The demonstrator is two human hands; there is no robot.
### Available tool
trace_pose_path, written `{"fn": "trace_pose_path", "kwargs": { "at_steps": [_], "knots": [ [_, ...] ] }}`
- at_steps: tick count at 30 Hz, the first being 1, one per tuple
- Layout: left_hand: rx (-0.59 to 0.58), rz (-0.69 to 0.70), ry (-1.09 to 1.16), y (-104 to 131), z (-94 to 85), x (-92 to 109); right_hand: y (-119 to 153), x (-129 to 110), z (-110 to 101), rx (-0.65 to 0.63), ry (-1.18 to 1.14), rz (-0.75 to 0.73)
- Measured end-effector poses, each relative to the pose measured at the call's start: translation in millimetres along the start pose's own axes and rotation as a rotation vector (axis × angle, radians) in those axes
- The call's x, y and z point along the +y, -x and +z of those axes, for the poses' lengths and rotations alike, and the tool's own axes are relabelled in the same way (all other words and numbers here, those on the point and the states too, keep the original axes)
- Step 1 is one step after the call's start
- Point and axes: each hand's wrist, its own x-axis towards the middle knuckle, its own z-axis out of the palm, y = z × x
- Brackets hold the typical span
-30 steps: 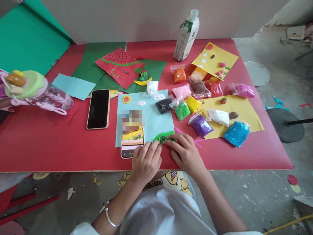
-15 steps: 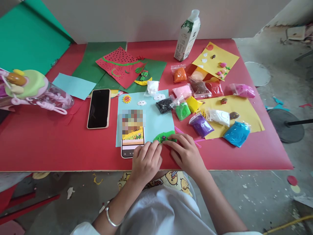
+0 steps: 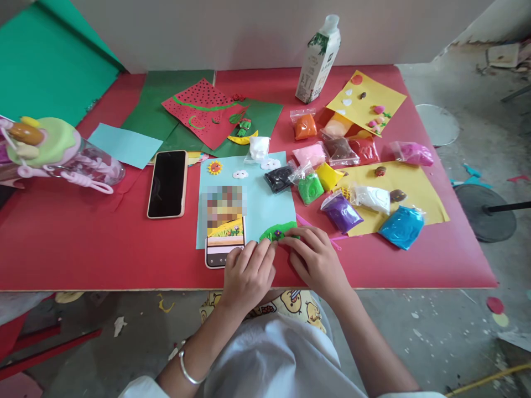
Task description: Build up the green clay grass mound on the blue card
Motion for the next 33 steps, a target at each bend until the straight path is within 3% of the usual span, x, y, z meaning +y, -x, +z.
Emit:
{"fn": "trace_pose_path", "kwargs": {
  "at_steps": [18, 33],
  "knots": [
    [0.017, 0.009, 0.004, 0.3, -1.3, 0.4, -1.1, -0.9, 4.2, 0.105, -0.044, 0.032],
    [0.006, 0.012, -0.008, 1.1, -0.1, 0.3, 0.8, 0.0, 2.7, 0.037, -0.023, 0.023]
  ]
}}
